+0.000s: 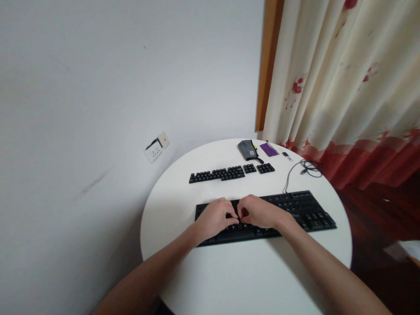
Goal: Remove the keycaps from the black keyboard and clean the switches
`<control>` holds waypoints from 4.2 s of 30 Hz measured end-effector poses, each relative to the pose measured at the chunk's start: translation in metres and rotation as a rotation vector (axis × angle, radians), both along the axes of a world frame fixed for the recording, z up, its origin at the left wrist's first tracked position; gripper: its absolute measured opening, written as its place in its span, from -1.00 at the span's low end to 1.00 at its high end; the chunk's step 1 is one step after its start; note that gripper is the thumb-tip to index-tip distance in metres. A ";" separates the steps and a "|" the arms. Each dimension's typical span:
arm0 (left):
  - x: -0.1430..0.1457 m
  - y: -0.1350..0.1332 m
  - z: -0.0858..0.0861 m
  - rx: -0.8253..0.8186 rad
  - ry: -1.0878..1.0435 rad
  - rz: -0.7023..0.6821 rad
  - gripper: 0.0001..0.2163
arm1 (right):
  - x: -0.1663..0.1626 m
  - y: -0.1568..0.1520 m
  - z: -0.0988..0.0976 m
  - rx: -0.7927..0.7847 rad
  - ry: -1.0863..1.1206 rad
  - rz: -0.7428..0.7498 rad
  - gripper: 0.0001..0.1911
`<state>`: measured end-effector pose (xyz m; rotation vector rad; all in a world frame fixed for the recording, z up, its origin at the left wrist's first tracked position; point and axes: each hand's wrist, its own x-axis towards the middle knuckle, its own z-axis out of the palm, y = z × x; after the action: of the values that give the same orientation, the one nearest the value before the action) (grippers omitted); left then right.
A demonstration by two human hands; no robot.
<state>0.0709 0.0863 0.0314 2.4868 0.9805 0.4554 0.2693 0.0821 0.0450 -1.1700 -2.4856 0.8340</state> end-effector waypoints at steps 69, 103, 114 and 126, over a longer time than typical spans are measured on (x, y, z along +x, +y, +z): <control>-0.005 0.106 -0.013 0.222 0.094 0.226 -0.87 | -0.003 0.023 -0.017 0.153 0.120 -0.455 -0.87; 0.031 0.000 0.000 -0.126 -0.101 0.090 -0.91 | 0.039 -0.028 -0.029 0.094 0.271 -0.314 -0.92; 0.036 -0.011 0.000 0.142 0.092 -0.019 -0.90 | 0.036 -0.035 -0.029 0.291 0.174 -0.181 -0.85; 0.026 -0.024 0.004 0.219 0.114 -0.065 -0.74 | 0.038 -0.041 -0.019 0.340 0.021 -0.142 -0.82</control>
<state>0.0967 0.0623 0.0350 2.7589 0.9338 0.4246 0.3071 0.0414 0.0264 -1.1880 -2.3710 0.3646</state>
